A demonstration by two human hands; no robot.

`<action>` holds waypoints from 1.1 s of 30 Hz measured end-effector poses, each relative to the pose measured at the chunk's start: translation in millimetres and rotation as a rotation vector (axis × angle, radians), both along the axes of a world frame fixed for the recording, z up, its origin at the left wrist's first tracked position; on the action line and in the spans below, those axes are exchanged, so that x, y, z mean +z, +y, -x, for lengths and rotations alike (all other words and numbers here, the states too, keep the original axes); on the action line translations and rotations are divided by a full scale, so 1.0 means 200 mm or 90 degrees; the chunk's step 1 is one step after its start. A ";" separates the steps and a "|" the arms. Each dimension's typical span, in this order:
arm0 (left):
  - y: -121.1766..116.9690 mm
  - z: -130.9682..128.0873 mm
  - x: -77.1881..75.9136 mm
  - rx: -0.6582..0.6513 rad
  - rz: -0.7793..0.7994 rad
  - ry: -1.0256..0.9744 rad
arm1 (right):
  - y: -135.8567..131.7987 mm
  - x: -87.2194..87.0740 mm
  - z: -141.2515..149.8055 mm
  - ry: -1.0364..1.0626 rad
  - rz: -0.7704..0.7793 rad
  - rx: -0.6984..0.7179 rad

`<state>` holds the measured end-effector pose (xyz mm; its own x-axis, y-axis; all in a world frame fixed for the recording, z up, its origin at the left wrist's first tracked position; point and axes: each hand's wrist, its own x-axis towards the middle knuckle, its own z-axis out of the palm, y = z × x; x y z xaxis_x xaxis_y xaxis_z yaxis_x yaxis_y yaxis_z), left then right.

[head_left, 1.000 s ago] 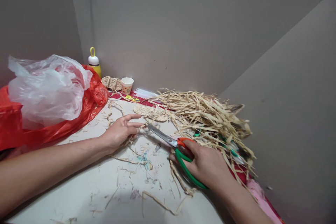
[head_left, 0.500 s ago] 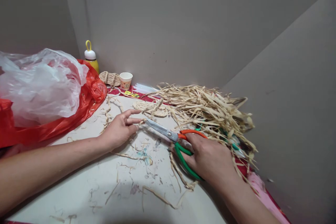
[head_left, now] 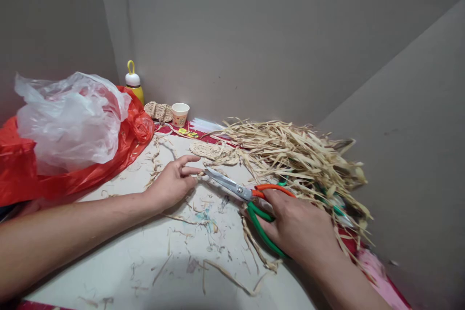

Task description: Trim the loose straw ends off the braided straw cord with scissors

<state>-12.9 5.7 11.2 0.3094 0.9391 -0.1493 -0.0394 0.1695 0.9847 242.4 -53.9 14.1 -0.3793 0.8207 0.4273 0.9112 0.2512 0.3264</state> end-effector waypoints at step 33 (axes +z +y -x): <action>0.00 0.00 0.00 0.017 0.012 0.011 | 0.01 -0.05 -0.02 -0.011 -0.002 -0.001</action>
<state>-12.8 6.2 10.2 0.2811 0.9441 -0.1723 -0.0276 0.1874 0.9819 246.6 -51.7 4.0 -0.3849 0.8201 0.4234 0.9059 0.2480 0.3432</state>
